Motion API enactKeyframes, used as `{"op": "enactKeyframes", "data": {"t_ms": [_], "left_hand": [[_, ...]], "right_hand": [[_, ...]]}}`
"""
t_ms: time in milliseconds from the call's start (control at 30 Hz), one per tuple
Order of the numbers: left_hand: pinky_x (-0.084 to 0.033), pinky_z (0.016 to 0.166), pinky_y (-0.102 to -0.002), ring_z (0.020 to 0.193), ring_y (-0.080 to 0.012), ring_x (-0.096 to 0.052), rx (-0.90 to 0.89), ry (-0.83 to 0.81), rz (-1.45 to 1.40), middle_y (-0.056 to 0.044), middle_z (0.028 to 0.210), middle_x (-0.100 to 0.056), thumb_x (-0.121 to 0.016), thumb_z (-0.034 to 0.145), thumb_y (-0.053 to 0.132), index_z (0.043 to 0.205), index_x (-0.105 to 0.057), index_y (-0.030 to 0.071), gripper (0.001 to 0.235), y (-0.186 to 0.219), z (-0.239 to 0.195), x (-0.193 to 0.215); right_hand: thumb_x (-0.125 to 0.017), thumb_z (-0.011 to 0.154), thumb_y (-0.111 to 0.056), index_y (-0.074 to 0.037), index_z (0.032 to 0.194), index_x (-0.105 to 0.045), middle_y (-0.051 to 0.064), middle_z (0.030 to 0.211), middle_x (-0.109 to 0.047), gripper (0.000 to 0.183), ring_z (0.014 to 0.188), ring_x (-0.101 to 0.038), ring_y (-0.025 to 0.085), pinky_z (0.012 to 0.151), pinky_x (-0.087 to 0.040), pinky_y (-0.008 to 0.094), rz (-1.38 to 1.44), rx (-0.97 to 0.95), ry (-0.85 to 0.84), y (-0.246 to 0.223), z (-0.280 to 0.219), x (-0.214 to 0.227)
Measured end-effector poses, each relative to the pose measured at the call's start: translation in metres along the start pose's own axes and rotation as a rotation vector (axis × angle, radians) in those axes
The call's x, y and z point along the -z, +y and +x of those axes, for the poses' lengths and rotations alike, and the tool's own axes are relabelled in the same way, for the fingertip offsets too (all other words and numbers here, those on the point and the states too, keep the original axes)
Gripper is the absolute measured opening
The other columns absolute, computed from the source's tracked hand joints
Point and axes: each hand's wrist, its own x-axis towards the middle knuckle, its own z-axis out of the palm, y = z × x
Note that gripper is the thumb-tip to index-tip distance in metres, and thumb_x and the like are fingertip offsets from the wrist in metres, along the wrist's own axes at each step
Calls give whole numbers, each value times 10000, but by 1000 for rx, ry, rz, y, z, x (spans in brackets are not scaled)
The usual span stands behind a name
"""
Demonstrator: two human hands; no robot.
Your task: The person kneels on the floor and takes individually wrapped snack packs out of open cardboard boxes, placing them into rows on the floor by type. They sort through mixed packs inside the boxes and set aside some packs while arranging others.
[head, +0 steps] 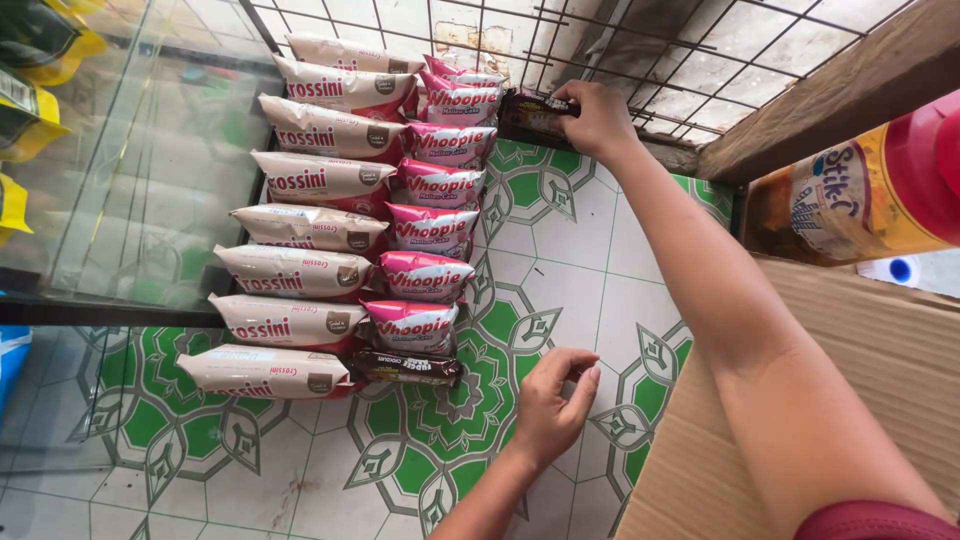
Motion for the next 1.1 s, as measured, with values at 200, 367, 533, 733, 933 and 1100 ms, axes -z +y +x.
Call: {"op": "enactKeyframes", "data": {"t_ms": [200, 367, 533, 733, 933, 1100], "left_hand": [[-570, 760, -301, 833, -200, -696, -27, -12, 38, -112, 966, -705, -673, 973, 66, 1072, -690, -1, 121, 0, 0, 0], [-572, 748, -303, 827, -204, -698, -37, -20, 43, -114, 969, -712, -669, 973, 60, 1066, -697, -3, 116, 4, 1, 1], [-571, 749, -301, 823, -204, -699, -44, -21, 59, -114, 961, -712, -670, 966, 61, 1063, -697, -1, 118, 5, -1, 0], [-570, 744, -284, 824, -154, -703, 36, -16, -5, -89, 954, -725, -687, 964, 101, 1062, -711, -1, 144, 2, -8, -1], [-527, 736, -245, 830, -83, -632, 254, -59, -185, -28, 934, -709, -680, 985, 200, 1126, -713, 20, 231, 19, -23, 4], [-515, 812, -235, 932, -73, -618, 175, -99, -350, -12, 1023, -683, -618, 1023, 245, 1171, -687, 40, 261, 78, -37, 11]], "right_hand": [[-874, 752, -197, -125, 1108, -710, 122, 955, -735, 398, 929, -715, 329, 809, -548, 430, -31, -70, 88, -35, -20, 20], [-874, 833, -243, -128, 1102, -668, 149, 1082, -650, 358, 989, -667, 376, 804, -534, 486, -199, -108, 153, -30, -29, 19], [-840, 823, -238, -94, 1167, -648, 182, 1112, -633, 419, 988, -656, 400, 800, -538, 490, -198, -79, 135, -46, -35, 34], [-762, 883, -269, -81, 1116, -700, 199, 1078, -667, 306, 975, -671, 397, 797, -551, 486, -300, 68, 17, -91, -60, 92], [-742, 932, -290, -70, 1041, -745, 167, 954, -712, 246, 812, -699, 366, 732, -558, 478, -365, 215, -68, -149, -141, 193], [-750, 956, -261, -54, 1079, -744, 139, 941, -730, 240, 833, -738, 280, 710, -578, 411, -304, 223, -18, -171, -233, 277]]}}
